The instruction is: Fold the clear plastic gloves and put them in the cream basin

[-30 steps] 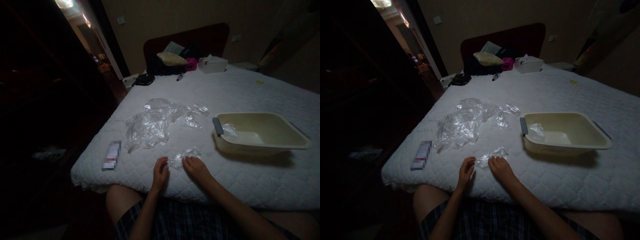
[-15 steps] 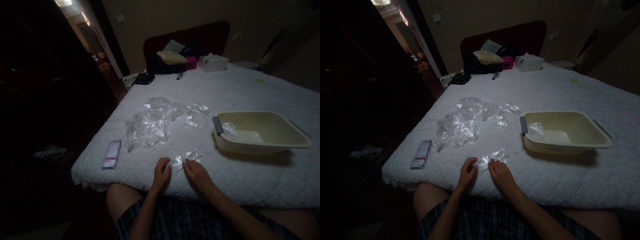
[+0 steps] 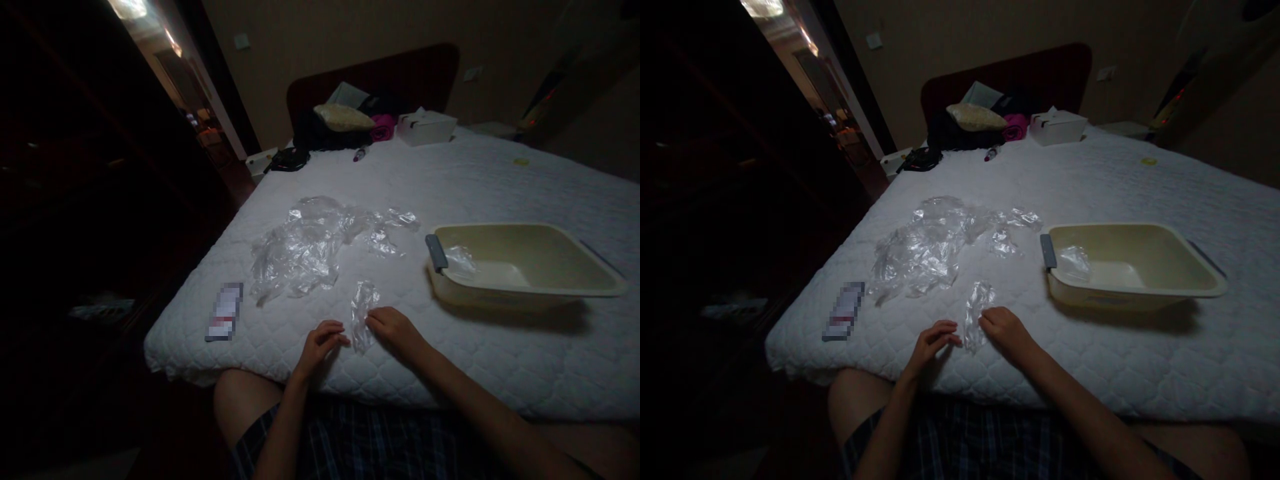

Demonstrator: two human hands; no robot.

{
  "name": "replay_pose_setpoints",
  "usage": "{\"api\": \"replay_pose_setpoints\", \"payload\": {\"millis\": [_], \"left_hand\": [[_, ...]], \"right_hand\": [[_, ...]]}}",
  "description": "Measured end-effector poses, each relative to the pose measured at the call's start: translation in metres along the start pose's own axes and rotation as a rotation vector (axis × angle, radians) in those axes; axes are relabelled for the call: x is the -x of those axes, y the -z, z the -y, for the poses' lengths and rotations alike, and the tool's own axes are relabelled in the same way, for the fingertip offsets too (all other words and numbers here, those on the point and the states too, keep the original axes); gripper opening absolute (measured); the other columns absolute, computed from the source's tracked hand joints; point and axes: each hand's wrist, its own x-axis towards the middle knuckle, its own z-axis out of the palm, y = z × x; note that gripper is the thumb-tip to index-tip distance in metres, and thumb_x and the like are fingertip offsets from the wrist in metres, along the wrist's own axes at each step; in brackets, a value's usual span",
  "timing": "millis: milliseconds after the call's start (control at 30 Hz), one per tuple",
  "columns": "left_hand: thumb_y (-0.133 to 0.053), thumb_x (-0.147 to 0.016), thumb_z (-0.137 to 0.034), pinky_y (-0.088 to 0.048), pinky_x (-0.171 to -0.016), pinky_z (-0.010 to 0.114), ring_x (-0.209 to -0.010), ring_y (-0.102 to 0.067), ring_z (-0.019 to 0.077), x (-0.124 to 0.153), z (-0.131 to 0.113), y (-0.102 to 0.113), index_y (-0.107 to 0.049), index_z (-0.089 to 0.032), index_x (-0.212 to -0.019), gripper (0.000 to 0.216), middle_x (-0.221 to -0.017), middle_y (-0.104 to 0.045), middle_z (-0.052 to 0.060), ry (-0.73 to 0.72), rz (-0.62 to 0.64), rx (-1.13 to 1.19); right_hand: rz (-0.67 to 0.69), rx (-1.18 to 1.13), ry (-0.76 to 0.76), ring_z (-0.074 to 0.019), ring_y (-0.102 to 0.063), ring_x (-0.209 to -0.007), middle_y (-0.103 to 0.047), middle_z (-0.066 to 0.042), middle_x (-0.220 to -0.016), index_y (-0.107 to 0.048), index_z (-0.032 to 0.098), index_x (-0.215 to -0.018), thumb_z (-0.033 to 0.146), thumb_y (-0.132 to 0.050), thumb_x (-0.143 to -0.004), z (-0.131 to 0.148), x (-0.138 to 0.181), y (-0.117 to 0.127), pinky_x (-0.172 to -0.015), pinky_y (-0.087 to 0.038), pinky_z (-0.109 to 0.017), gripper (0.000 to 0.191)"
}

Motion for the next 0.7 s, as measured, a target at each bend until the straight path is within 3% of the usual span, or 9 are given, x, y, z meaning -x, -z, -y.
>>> {"api": "replay_pose_setpoints", "payload": {"millis": [167, 367, 700], "left_hand": [[-0.055, -0.078, -0.023, -0.046, -0.073, 0.029, -0.082, -0.056, 0.0155, -0.002, -0.002, -0.008, -0.063, -0.018, -0.089, 0.015, -0.086, -0.058, 0.006, -0.117, -0.148, -0.233], [-0.047, -0.084, -0.020, -0.045, -0.073, 0.028, -0.083, -0.053, 0.0148, -0.014, -0.013, -0.018, -0.057, -0.023, -0.111, 0.029, -0.094, -0.057, 0.007, -0.330, -0.003, -0.671], [-0.054, -0.080, -0.025, -0.044, -0.071, 0.027, -0.080, -0.053, 0.0147, -0.027, 0.002, -0.024, -0.067, -0.022, -0.087, 0.015, -0.082, -0.060, 0.004, -0.288, -0.026, -0.707]], "right_hand": [[-0.044, -0.153, 0.047, -0.0183, -0.056, -0.085, -0.065, -0.008, -0.088, -0.063, 0.017, -0.085, 0.017, -0.049, -0.084, -0.013, 0.003, -0.003, -0.077, -0.041, -0.033, 0.014], [-0.051, -0.213, 0.075, -0.0187, -0.057, -0.086, -0.067, -0.007, -0.087, -0.063, 0.018, -0.087, 0.018, -0.049, -0.085, -0.016, 0.009, -0.002, -0.075, -0.043, -0.033, 0.014], [-0.022, -0.512, -0.126, -0.0195, -0.056, -0.093, -0.064, -0.008, -0.098, -0.058, 0.017, -0.103, 0.009, -0.048, -0.078, -0.011, 0.020, -0.002, -0.084, -0.042, -0.037, 0.028]]}}
